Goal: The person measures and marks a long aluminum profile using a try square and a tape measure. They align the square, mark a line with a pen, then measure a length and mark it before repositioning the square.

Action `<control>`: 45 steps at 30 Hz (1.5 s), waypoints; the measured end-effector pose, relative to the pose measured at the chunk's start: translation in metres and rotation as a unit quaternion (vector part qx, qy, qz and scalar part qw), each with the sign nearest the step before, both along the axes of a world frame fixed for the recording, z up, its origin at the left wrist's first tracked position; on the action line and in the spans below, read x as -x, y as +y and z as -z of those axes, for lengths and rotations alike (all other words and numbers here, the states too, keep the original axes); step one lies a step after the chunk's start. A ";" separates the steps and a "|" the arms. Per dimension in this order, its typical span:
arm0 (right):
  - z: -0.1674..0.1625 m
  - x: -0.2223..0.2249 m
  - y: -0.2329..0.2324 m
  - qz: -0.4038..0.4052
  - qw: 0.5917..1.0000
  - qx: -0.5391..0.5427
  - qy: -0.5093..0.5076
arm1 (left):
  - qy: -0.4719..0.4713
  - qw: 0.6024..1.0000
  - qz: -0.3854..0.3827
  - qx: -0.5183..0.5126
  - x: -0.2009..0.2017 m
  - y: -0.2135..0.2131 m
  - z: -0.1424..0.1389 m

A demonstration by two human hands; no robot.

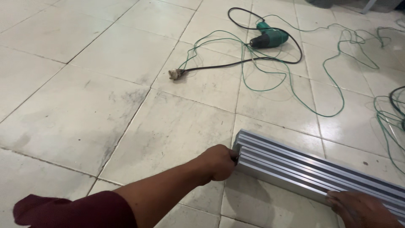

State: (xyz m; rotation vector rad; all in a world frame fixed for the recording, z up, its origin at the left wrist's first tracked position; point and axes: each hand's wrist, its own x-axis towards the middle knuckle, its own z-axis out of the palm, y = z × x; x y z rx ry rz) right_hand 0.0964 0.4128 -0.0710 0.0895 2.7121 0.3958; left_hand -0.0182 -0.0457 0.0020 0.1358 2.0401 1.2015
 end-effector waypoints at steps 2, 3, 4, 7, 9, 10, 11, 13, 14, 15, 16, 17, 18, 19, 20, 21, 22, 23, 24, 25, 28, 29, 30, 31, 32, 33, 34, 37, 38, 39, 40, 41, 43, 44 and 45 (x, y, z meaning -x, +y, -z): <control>0.012 0.004 0.013 0.026 1.000 0.016 -0.006 | -0.009 1.000 0.001 0.009 0.001 -0.001 0.000; 0.020 0.007 0.019 0.018 1.000 0.007 0.003 | -0.017 1.000 0.000 0.018 0.002 -0.001 0.000; 0.027 0.009 0.023 0.009 1.000 -0.003 0.011 | -0.024 0.999 -0.001 0.025 0.003 -0.001 0.000; 0.040 0.022 0.034 -0.011 1.000 -0.008 -0.006 | -0.029 0.999 -0.007 0.025 0.002 0.000 0.000; 0.039 0.032 0.034 -0.004 0.997 -0.014 -0.082 | -0.019 1.000 0.008 0.015 0.002 0.000 -0.001; 0.032 0.039 0.032 0.008 0.989 -0.023 -0.146 | -0.014 1.000 0.016 0.011 0.002 0.000 -0.001; 0.027 0.044 0.031 0.020 0.977 -0.032 -0.210 | -0.003 0.999 0.031 0.031 0.001 0.000 -0.001; 0.019 0.040 0.028 -0.032 0.990 0.029 -0.133 | 0.020 0.995 0.061 0.071 0.002 0.002 -0.001; 0.011 0.039 0.021 -0.034 0.992 0.036 -0.120 | 0.039 0.994 0.066 0.078 0.002 0.002 0.000; 0.001 0.035 0.011 -0.003 0.994 0.025 -0.107 | 0.057 0.992 0.074 0.084 0.002 0.003 0.000; -0.008 0.028 -0.001 0.029 0.996 0.015 -0.081 | 0.075 0.990 0.083 0.090 0.002 0.005 0.001; -0.017 0.018 -0.015 0.056 0.997 0.013 -0.046 | 0.085 0.990 0.076 0.078 0.001 0.005 0.002; -0.025 0.006 -0.031 0.065 0.998 0.008 0.021 | 0.095 0.991 0.072 0.065 -0.001 0.005 0.003; -0.034 -0.006 -0.046 0.074 0.994 0.006 0.084 | 0.104 0.991 0.067 0.051 -0.002 0.004 0.003; -0.039 -0.017 -0.063 0.075 0.985 0.000 0.153 | 0.097 0.992 0.065 0.044 -0.003 0.004 0.002; -0.047 -0.025 -0.077 0.061 0.978 0.015 0.201 | 0.090 0.993 0.063 0.037 -0.003 0.004 0.001; -0.053 -0.030 -0.090 0.048 0.969 0.027 0.242 | 0.081 0.994 0.060 0.030 -0.004 0.003 -0.001; -0.061 -0.031 -0.098 0.037 0.961 0.044 0.271 | 0.055 0.996 0.058 0.032 -0.005 0.003 -0.004; -0.067 -0.033 -0.106 0.041 0.950 0.088 0.297 | 0.030 0.997 0.056 0.036 -0.004 0.002 -0.007; -0.074 -0.034 -0.111 0.043 0.936 0.129 0.323 | 0.004 0.998 0.054 0.039 -0.004 0.002 -0.011; -0.088 -0.038 -0.118 0.029 0.900 0.220 0.375 | -0.039 0.996 0.051 0.064 -0.004 0.006 -0.023; -0.091 -0.039 -0.119 0.021 0.887 0.246 0.389 | -0.041 0.996 0.054 0.059 -0.005 0.007 -0.027; -0.093 -0.039 -0.119 0.019 0.889 0.242 0.389 | -0.042 0.996 0.057 0.054 -0.006 0.007 -0.031; -0.094 -0.040 -0.119 0.017 0.890 0.238 0.389 | -0.043 0.996 0.060 0.049 -0.007 0.009 -0.034; -0.096 -0.040 -0.119 0.016 0.891 0.234 0.389 | -0.052 0.996 0.057 0.053 -0.007 0.012 -0.037; -0.098 -0.041 -0.118 0.015 0.891 0.234 0.388 | -0.062 0.995 0.051 0.058 -0.008 0.013 -0.040; -0.098 -0.041 -0.118 0.014 0.891 0.237 0.387 | -0.071 0.994 0.044 0.065 -0.010 0.013 -0.042; -0.101 -0.042 -0.118 -0.010 0.887 0.229 0.400 | -0.072 0.995 0.032 0.063 -0.013 0.014 -0.046; -0.102 -0.042 -0.118 -0.022 0.885 0.224 0.407 | -0.074 0.995 0.035 0.056 -0.013 0.014 -0.047; -0.102 -0.042 -0.119 -0.029 0.880 0.230 0.414 | -0.076 0.995 0.038 0.048 -0.012 0.014 -0.047; -0.103 -0.043 -0.119 -0.035 0.876 0.236 0.420 | -0.080 0.995 0.040 0.041 -0.012 0.014 -0.046; -0.104 -0.044 -0.119 -0.041 0.872 0.241 0.425 | -0.077 0.995 0.048 0.041 -0.012 0.014 -0.044; -0.104 -0.047 -0.118 -0.032 0.878 0.243 0.411 | -0.070 0.995 0.063 0.041 -0.011 0.013 -0.041; -0.104 -0.046 -0.118 -0.030 0.880 0.244 0.407 | -0.074 0.995 0.060 0.040 -0.010 0.012 -0.039; -0.104 -0.045 -0.118 -0.025 0.882 0.241 0.405 | -0.078 0.995 0.056 0.040 -0.009 0.010 -0.038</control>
